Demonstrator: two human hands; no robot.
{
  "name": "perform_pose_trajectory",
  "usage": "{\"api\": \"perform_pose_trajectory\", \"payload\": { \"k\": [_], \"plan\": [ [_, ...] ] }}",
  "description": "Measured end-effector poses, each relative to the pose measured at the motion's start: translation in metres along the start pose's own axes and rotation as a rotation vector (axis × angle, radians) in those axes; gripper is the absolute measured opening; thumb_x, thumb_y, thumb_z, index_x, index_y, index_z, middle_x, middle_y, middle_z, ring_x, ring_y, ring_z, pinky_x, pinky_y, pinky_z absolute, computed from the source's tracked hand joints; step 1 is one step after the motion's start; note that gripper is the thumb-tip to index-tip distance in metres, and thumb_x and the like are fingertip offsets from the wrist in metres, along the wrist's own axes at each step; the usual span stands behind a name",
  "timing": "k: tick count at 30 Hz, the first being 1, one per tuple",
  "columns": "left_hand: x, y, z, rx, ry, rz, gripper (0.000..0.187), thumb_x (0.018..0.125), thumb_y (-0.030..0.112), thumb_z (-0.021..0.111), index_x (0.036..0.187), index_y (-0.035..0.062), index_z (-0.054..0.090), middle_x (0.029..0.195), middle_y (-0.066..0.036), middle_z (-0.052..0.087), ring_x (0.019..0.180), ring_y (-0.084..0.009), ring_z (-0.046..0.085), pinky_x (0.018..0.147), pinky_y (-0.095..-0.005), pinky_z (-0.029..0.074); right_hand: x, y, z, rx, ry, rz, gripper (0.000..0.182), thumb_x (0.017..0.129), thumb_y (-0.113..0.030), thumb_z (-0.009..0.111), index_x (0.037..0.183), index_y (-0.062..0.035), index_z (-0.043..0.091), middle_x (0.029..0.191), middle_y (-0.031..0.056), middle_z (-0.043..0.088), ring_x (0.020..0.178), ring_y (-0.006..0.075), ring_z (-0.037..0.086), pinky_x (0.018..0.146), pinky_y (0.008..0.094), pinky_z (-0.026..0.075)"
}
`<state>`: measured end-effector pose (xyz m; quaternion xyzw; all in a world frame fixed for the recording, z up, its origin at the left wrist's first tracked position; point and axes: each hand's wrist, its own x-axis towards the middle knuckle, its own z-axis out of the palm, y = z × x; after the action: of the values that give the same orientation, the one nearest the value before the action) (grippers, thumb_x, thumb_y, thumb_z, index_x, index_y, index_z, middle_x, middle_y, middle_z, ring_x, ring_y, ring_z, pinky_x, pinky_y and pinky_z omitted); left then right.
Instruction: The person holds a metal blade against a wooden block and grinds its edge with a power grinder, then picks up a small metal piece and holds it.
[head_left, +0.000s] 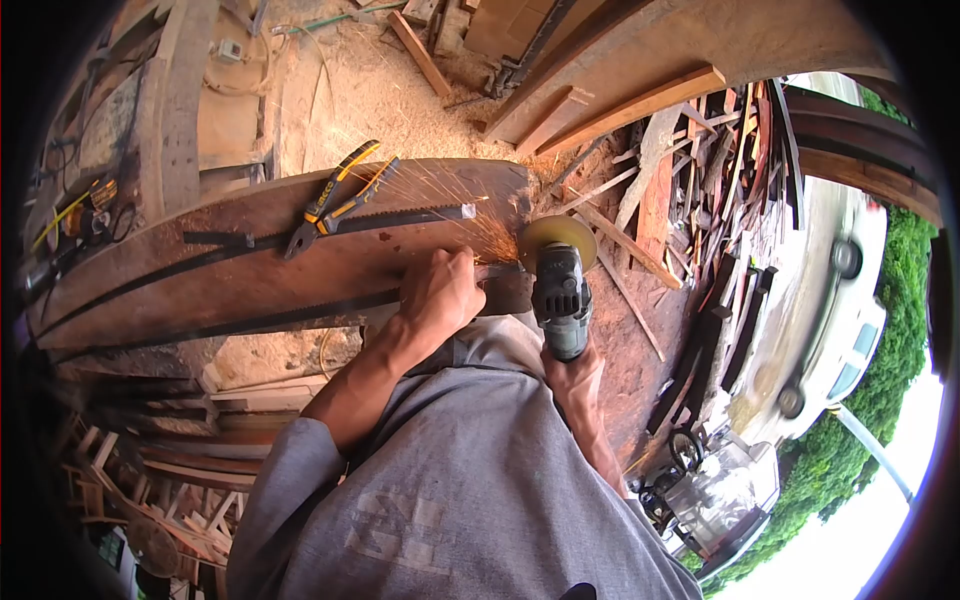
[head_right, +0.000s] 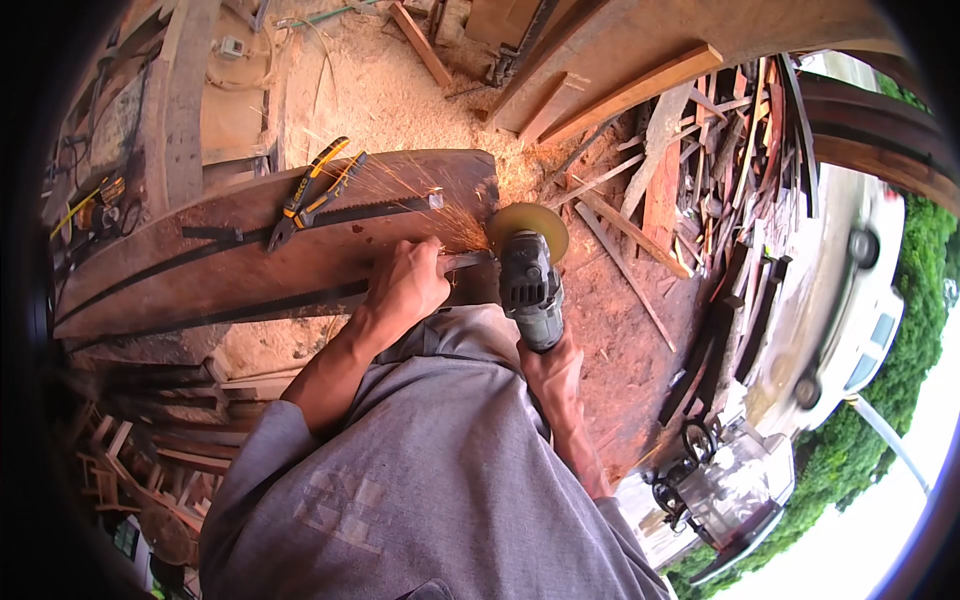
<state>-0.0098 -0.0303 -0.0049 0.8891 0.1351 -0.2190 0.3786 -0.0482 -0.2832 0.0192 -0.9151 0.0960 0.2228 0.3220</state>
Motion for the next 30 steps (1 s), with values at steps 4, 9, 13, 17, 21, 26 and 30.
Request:
{"api": "perform_pose_trajectory", "payload": {
  "k": [4,9,13,17,21,26,30],
  "plan": [
    [-0.003,0.002,-0.002,-0.010,0.020,0.014,0.016,0.082,0.010,0.065,0.088,-0.0035,0.068,0.079,-0.031,0.068,0.078,-0.0476,0.070,0.072,-0.0538,0.056,0.001,0.005,0.002,0.016,0.006,-0.022,0.039,0.079,-0.013,0.072,0.112,0.0058,0.063,0.091,0.0282,0.072,0.087,0.0400,0.074,0.078,0.0453,0.058],
    [-0.002,-0.001,0.001,-0.016,0.021,0.024,0.016,0.088,0.012,0.065,0.089,-0.0045,0.068,0.079,-0.032,0.067,0.080,-0.0488,0.069,0.070,-0.0543,0.055,0.001,-0.002,-0.001,0.004,-0.015,0.059,0.040,0.078,-0.013,0.072,0.112,0.0052,0.063,0.092,0.0290,0.072,0.089,0.0412,0.074,0.078,0.0456,0.057],
    [-0.002,0.002,-0.002,-0.022,0.025,0.031,0.017,0.088,0.012,0.065,0.089,-0.0045,0.068,0.081,-0.032,0.068,0.081,-0.0486,0.069,0.071,-0.0543,0.056,0.002,-0.005,-0.005,0.043,-0.045,0.029,0.039,0.079,-0.013,0.071,0.112,0.0042,0.063,0.092,0.0292,0.072,0.089,0.0423,0.074,0.078,0.0460,0.057],
    [-0.003,0.003,-0.005,-0.048,0.025,0.042,0.017,0.087,0.012,0.066,0.089,-0.0049,0.068,0.078,-0.031,0.067,0.079,-0.0488,0.069,0.071,-0.0546,0.056,0.003,0.023,0.012,0.098,0.009,-0.029,0.037,0.079,-0.012,0.071,0.111,0.0037,0.063,0.091,0.0290,0.072,0.088,0.0414,0.074,0.077,0.0459,0.057],
    [-0.001,0.004,-0.006,-0.038,0.023,0.045,0.017,0.087,0.012,0.066,0.089,-0.0050,0.068,0.077,-0.031,0.067,0.077,-0.0496,0.068,0.071,-0.0548,0.056,0.002,0.015,0.008,0.117,0.020,-0.073,0.037,0.079,-0.013,0.071,0.110,0.0047,0.062,0.090,0.0299,0.072,0.087,0.0421,0.074,0.076,0.0466,0.057],
    [-0.002,0.002,-0.007,-0.024,0.025,0.075,0.015,0.087,0.010,0.065,0.087,-0.0051,0.068,0.078,-0.032,0.067,0.077,-0.0487,0.069,0.069,-0.0540,0.056,0.004,0.034,0.018,0.173,0.046,-0.094,0.038,0.079,-0.014,0.072,0.110,0.0060,0.062,0.088,0.0305,0.071,0.087,0.0440,0.074,0.075,0.0466,0.057],
    [-0.001,-0.001,-0.001,0.021,0.050,0.073,0.016,0.086,0.010,0.065,0.087,-0.0058,0.068,0.077,-0.033,0.066,0.077,-0.0494,0.068,0.069,-0.0541,0.056,0.005,-0.001,0.002,0.101,0.032,-0.056,0.038,0.078,-0.014,0.072,0.108,0.0062,0.062,0.088,0.0309,0.071,0.086,0.0446,0.073,0.075,0.0469,0.057]
  ]
}}
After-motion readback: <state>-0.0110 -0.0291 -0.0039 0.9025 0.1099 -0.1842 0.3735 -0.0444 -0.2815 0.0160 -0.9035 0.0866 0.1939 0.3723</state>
